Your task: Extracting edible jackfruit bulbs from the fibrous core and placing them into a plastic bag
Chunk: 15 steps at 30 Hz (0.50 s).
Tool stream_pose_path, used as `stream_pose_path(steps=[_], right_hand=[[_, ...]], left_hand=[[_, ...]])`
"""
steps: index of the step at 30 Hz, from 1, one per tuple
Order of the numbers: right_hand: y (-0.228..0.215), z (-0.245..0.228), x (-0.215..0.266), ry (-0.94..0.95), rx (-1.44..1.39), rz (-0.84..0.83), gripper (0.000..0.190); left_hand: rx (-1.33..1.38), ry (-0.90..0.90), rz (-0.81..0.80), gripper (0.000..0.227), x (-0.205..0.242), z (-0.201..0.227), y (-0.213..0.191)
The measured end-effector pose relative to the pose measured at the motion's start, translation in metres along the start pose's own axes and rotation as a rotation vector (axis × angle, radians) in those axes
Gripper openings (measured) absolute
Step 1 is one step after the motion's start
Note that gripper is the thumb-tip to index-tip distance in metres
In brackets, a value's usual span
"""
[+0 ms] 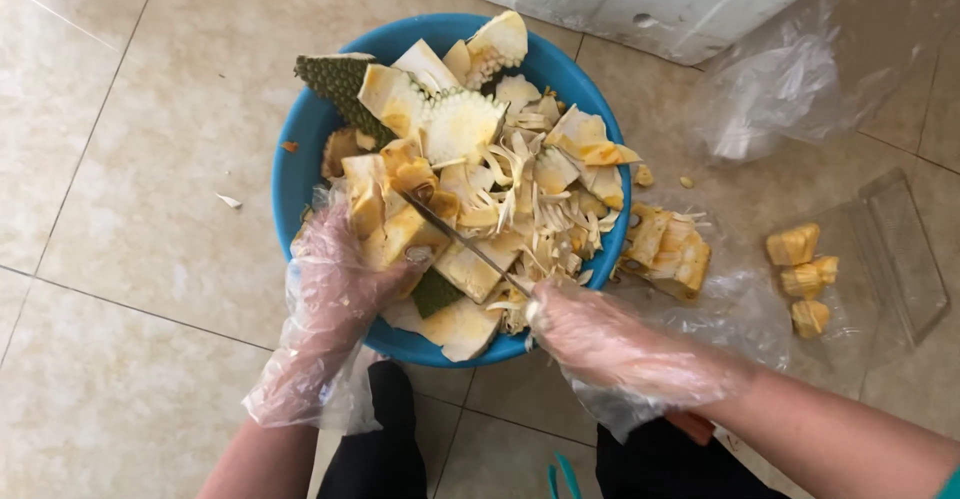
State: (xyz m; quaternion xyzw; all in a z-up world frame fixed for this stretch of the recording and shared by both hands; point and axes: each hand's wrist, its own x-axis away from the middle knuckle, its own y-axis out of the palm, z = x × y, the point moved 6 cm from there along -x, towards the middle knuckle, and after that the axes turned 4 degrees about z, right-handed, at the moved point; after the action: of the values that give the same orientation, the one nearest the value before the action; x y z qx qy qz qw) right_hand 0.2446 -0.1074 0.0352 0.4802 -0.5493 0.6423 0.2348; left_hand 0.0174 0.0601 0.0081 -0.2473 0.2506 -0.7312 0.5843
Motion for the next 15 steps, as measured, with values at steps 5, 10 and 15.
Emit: stream_pose_path(steps=[5, 10, 15], right_hand=[[0.003, -0.007, 0.0, -0.296, 0.255, -0.059, 0.065], [0.01, 0.0, -0.017, -0.288, 0.134, -0.068, 0.065], [0.003, 0.008, -0.028, -0.13, 0.052, -0.097, 0.057]], left_hand=[[-0.13, -0.038, -0.03, 0.099, 0.012, -0.001, 0.005], [-0.031, -0.001, 0.007, 0.099, 0.005, -0.006, 0.002], [-0.134, -0.081, -0.02, 0.094, -0.001, -0.043, 0.011]])
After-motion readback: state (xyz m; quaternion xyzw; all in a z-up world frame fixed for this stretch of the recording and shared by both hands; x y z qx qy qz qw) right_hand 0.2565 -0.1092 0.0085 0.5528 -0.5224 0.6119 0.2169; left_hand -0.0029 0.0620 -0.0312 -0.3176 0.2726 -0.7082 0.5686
